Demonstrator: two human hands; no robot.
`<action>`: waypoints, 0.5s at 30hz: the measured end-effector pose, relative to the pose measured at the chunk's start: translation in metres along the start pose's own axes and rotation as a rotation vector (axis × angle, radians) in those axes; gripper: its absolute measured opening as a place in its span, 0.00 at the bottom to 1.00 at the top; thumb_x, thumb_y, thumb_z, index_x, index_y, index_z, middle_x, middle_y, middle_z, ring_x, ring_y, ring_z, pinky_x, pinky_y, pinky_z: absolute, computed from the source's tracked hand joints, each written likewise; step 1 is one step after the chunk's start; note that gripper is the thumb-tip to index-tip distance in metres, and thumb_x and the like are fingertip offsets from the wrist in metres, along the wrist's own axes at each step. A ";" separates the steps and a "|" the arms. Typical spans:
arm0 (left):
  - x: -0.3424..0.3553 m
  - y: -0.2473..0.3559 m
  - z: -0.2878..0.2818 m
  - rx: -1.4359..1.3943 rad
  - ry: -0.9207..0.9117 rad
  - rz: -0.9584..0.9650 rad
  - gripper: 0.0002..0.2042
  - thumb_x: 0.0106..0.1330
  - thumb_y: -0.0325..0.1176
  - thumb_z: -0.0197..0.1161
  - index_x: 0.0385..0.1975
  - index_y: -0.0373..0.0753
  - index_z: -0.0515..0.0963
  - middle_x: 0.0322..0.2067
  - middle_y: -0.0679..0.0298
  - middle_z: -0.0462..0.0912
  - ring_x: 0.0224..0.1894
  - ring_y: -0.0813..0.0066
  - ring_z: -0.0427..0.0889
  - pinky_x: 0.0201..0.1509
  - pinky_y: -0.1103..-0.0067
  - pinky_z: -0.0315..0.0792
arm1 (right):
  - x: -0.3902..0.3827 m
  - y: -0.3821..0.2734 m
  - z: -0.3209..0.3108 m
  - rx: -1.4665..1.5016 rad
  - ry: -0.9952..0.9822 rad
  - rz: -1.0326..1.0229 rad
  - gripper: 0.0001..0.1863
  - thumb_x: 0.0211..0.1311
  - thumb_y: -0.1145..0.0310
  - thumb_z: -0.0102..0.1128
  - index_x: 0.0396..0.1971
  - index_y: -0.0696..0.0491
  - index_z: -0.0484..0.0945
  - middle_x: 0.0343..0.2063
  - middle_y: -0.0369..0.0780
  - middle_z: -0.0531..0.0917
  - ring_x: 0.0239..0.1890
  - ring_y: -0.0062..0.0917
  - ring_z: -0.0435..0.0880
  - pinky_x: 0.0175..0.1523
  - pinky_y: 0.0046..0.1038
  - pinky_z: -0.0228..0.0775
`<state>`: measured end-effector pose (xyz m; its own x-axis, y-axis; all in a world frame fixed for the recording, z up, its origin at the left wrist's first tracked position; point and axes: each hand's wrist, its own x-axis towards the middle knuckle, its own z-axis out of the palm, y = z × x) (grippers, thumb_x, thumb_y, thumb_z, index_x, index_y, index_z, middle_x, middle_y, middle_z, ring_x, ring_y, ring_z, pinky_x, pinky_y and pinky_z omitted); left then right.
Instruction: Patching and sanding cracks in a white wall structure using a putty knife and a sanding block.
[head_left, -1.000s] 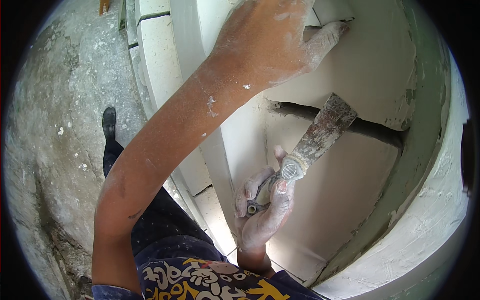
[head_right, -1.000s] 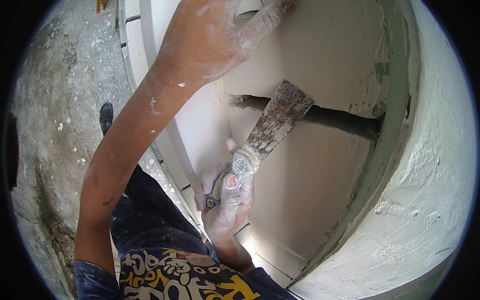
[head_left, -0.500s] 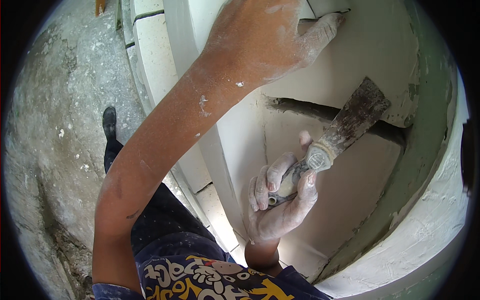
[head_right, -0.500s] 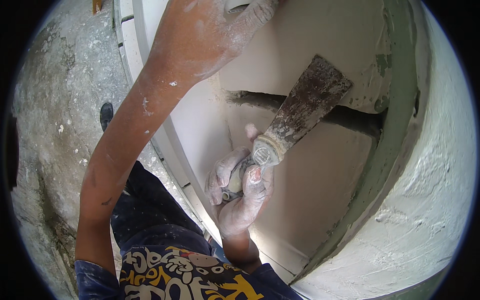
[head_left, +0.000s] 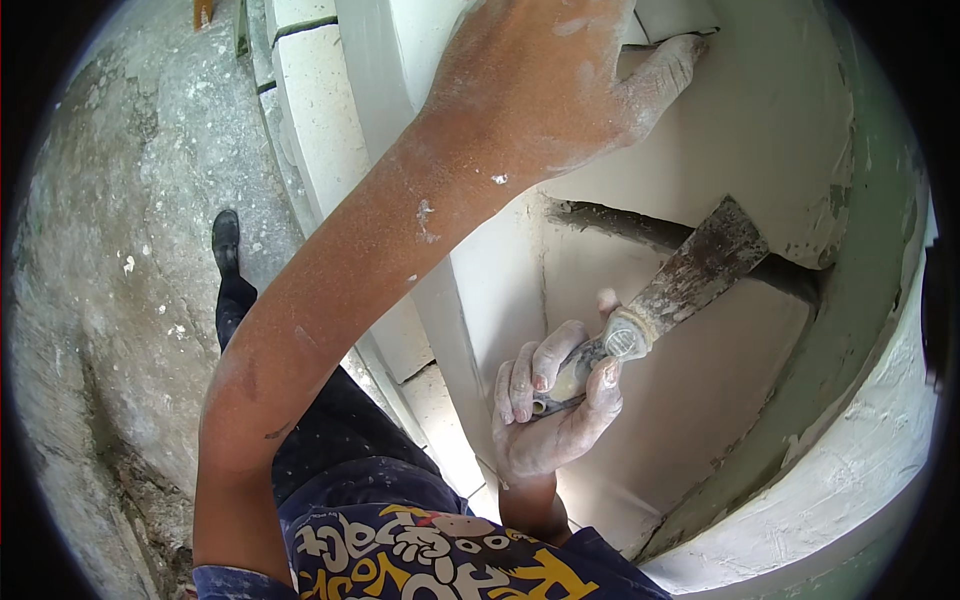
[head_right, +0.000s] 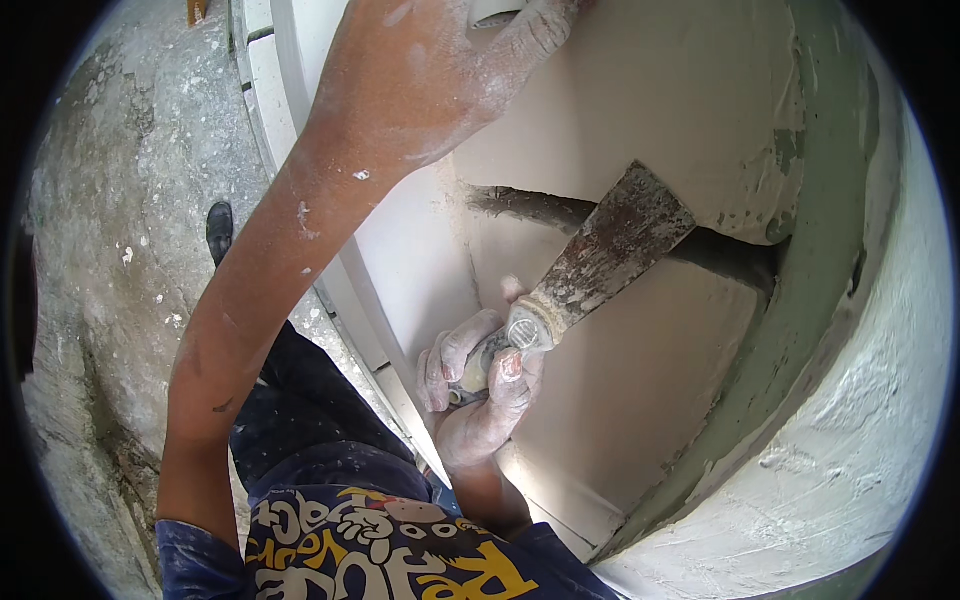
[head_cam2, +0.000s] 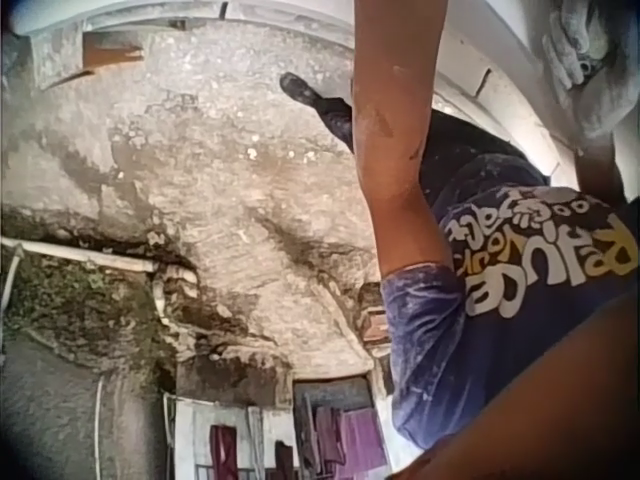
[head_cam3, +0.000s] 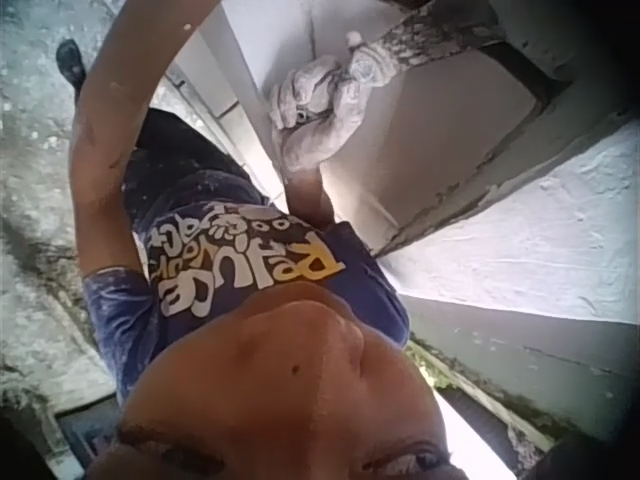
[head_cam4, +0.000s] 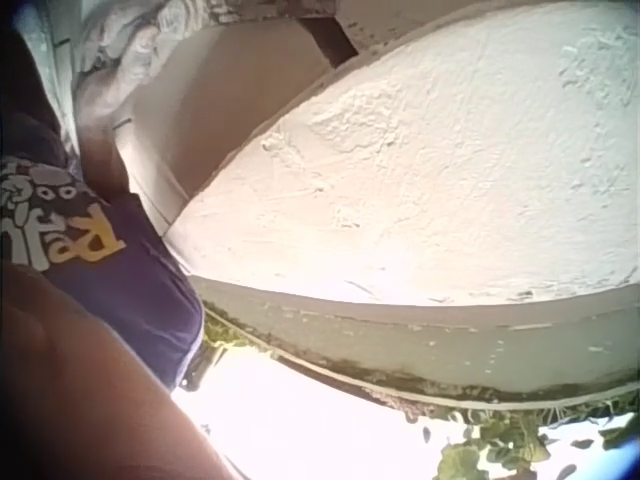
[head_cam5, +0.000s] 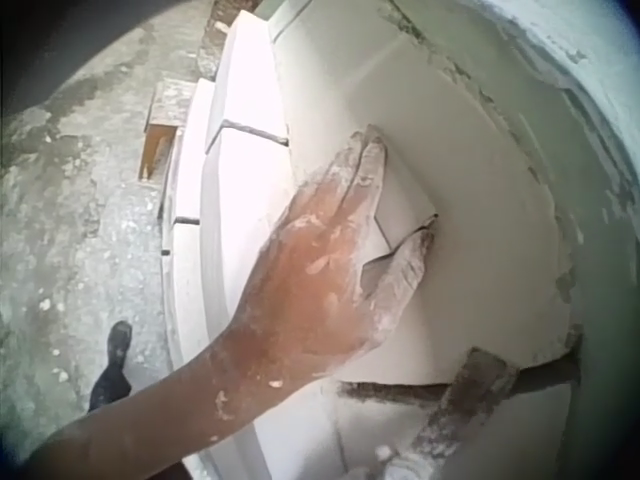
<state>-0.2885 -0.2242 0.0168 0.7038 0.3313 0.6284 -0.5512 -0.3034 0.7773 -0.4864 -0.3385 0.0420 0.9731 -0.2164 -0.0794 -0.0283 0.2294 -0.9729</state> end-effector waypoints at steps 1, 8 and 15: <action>-0.005 0.001 0.009 -0.030 -0.008 -0.013 0.35 0.71 0.41 0.61 0.68 0.21 0.59 0.64 0.35 0.69 0.64 0.38 0.71 0.72 0.60 0.64 | 0.008 -0.004 0.001 0.029 0.026 -0.027 0.32 0.76 0.52 0.52 0.70 0.55 0.58 0.21 0.36 0.71 0.11 0.18 0.63 0.14 0.21 0.55; -0.010 0.002 0.023 -0.087 -0.021 -0.040 0.35 0.70 0.42 0.61 0.68 0.21 0.60 0.64 0.35 0.69 0.64 0.38 0.71 0.72 0.59 0.64 | -0.001 0.011 -0.010 0.134 0.034 -0.047 0.34 0.76 0.53 0.52 0.73 0.53 0.54 0.22 0.39 0.72 0.11 0.20 0.64 0.14 0.22 0.57; -0.006 0.000 0.019 -0.101 -0.013 -0.060 0.35 0.70 0.42 0.62 0.68 0.21 0.60 0.64 0.35 0.69 0.64 0.38 0.71 0.72 0.59 0.64 | 0.004 0.005 -0.005 0.125 0.014 -0.057 0.34 0.76 0.51 0.51 0.73 0.50 0.54 0.23 0.38 0.71 0.13 0.20 0.65 0.15 0.23 0.58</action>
<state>-0.2843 -0.2433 0.0120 0.7422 0.3341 0.5810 -0.5501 -0.1915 0.8129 -0.4840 -0.3434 0.0355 0.9691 -0.2450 -0.0288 0.0561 0.3326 -0.9414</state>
